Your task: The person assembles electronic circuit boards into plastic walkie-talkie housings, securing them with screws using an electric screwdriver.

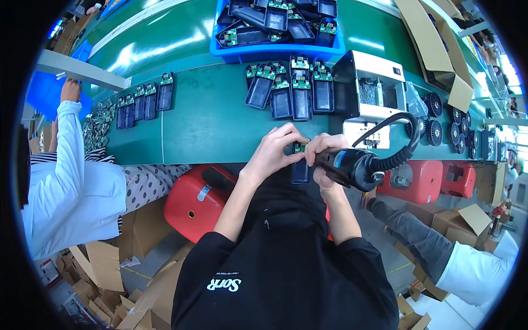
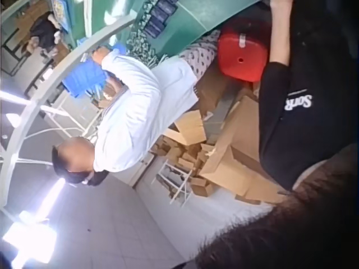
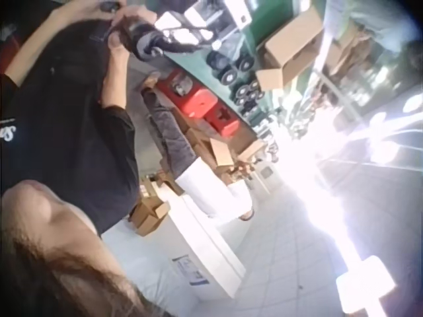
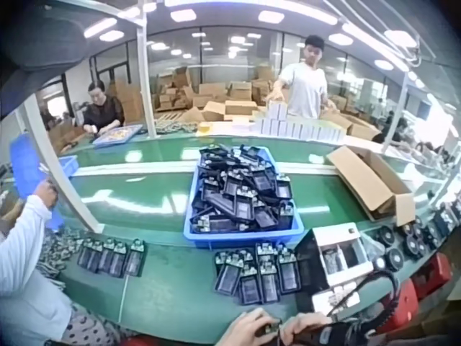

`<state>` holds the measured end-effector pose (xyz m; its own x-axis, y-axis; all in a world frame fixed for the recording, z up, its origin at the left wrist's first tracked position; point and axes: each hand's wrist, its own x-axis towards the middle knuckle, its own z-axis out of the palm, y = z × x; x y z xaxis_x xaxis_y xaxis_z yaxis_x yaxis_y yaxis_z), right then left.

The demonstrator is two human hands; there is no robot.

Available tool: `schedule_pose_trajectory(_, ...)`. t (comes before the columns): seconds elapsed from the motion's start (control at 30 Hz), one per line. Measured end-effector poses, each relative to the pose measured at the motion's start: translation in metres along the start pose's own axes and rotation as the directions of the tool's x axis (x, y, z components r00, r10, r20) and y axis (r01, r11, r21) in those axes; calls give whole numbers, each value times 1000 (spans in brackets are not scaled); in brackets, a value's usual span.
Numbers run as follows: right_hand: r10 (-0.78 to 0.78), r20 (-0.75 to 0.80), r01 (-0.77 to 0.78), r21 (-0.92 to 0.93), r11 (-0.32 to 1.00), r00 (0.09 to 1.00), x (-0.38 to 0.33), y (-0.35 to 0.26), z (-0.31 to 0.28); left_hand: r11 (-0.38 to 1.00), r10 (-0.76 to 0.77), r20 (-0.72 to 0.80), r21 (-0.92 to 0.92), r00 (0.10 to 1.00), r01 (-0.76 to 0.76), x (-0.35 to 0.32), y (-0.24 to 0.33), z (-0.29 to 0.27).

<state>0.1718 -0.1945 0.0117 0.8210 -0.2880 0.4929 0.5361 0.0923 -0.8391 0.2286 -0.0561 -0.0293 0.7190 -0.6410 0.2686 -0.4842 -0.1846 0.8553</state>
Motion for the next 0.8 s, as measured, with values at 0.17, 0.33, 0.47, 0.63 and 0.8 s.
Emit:
schedule_pose_trajectory(0.17,30,25,-32,44,999,999,0,0,-1,1000,-18,-1,6,1000,18,0,2,-1)
schedule_pose_trajectory(0.33,24,8,-24,-7,1000,1000,2,-1,3,1000,-9,5,-20,1000,9,-1,-1,0)
schedule_pose_trajectory(0.47,41,-5,-41,28,999,999,1,-1,0,1000,-2,24,-8,1000,2,-1,-1,-1)
schedule_pose_trajectory(0.63,55,9,-55,80,995,998,2,1,-3,1000,5,38,8,999,-5,1,1,-4)
schedule_pose_trajectory(0.8,-7,3,7,77,997,1000,-6,-2,-17,997,70,17,19,997,-70,5,6,-2)
